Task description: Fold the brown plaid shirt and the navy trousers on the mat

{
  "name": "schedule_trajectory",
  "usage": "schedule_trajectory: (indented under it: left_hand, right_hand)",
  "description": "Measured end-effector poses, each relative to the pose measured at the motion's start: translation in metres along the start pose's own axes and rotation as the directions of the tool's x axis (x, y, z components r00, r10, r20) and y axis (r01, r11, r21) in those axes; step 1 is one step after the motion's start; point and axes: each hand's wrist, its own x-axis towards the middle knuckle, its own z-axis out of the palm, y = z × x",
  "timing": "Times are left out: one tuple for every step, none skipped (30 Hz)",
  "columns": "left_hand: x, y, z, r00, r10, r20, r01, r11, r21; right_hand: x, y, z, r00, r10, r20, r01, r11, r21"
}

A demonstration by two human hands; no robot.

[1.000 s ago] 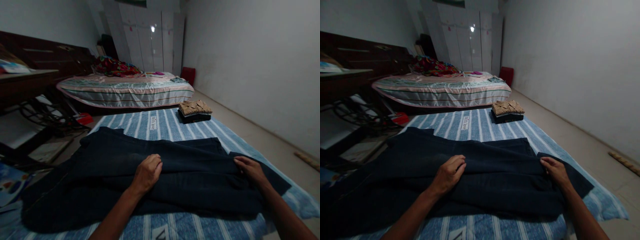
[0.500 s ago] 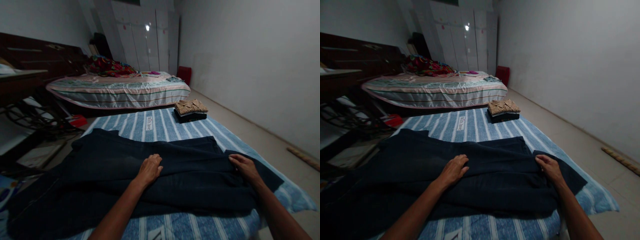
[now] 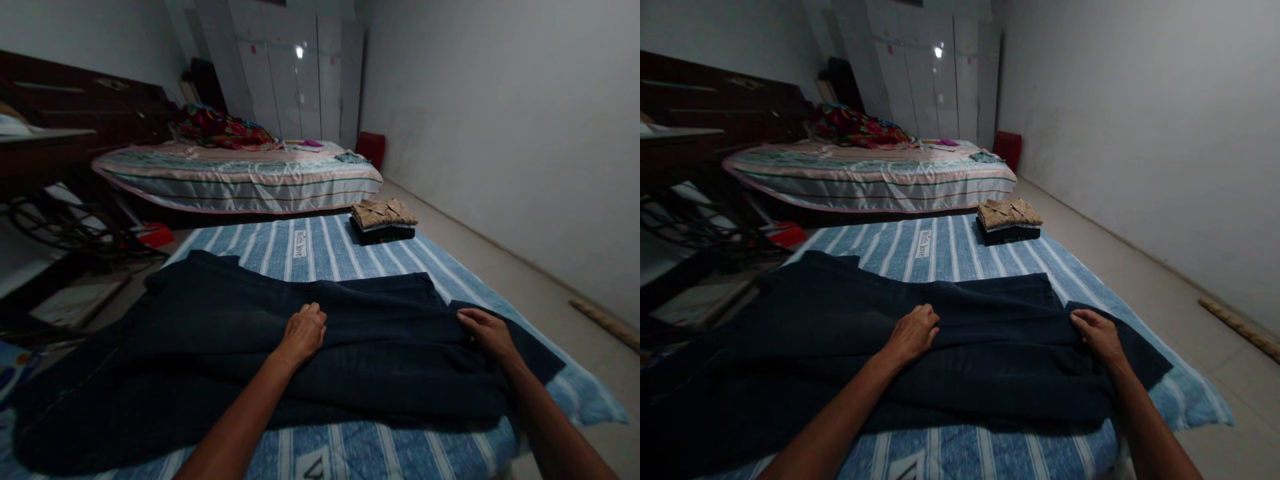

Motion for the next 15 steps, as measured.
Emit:
schedule_trajectory:
  left_hand:
    - [0.0,0.0,0.001,1.0,0.0,-0.002,0.0,1.0,0.003]
    - [-0.001,0.0,0.001,1.0,-0.001,-0.005,0.001,1.0,0.007]
    - [-0.001,0.0,0.002,1.0,-0.001,-0.009,0.001,1.0,0.009]
    - [-0.001,0.0,0.002,1.0,0.0,-0.014,0.001,1.0,0.012]
    - [-0.001,0.0,0.003,1.0,0.0,-0.02,0.0,1.0,0.015]
    - [-0.001,0.0,0.003,1.0,0.001,-0.025,-0.001,1.0,0.018]
    - [-0.001,0.0,0.003,1.0,0.003,-0.029,-0.003,1.0,0.02]
    - [-0.001,0.0,0.002,0.999,0.006,-0.033,-0.006,1.0,0.022]
    - [-0.002,0.0,0.002,0.999,0.011,-0.036,-0.01,1.0,0.022]
    - [-0.002,0.0,0.001,0.999,0.016,-0.04,-0.015,1.0,0.022]
    - [-0.003,-0.001,0.0,0.999,0.019,-0.042,-0.018,1.0,0.023]
    - [-0.004,-0.002,-0.001,0.998,0.024,-0.05,-0.023,1.0,0.02]
    - [-0.005,-0.004,-0.003,0.997,0.034,-0.071,-0.034,0.999,0.013]
    - [-0.006,-0.006,-0.005,0.993,0.052,-0.109,-0.052,0.999,0.002]
    - [-0.007,-0.009,-0.007,0.983,0.074,-0.167,-0.077,0.997,-0.009]
  right_hand:
    - [0.0,-0.001,0.0,1.0,0.001,0.001,-0.001,1.0,0.002]
    - [-0.001,-0.003,0.0,1.0,-0.001,0.002,0.001,1.0,0.005]
    - [-0.002,-0.005,0.001,1.0,-0.005,0.002,0.005,1.0,0.008]
    - [-0.003,-0.007,0.001,1.0,-0.012,0.0,0.012,1.0,0.013]
    - [-0.003,-0.01,0.001,1.0,-0.021,-0.005,0.021,1.0,0.017]
    - [-0.004,-0.013,0.002,1.0,-0.029,-0.01,0.029,0.999,0.021]
    - [-0.004,-0.016,0.002,0.999,-0.041,-0.013,0.041,0.999,0.024]
    - [-0.005,-0.019,0.002,0.998,-0.06,-0.015,0.06,0.998,0.023]
    - [-0.004,-0.023,0.002,0.996,-0.088,-0.016,0.088,0.996,0.02]
    - [-0.004,-0.025,0.002,0.992,-0.123,-0.018,0.123,0.992,0.018]
    - [-0.003,-0.028,0.001,0.986,-0.163,-0.021,0.164,0.986,0.02]
    - [-0.003,-0.03,0.001,0.979,-0.203,-0.026,0.204,0.979,0.029]
    - [-0.001,-0.032,0.0,0.971,-0.236,-0.038,0.238,0.97,0.048]
    - [0.0,-0.033,0.0,0.964,-0.258,-0.058,0.262,0.962,0.074]
    - [0.001,-0.034,0.0,0.959,-0.272,-0.084,0.28,0.954,0.104]
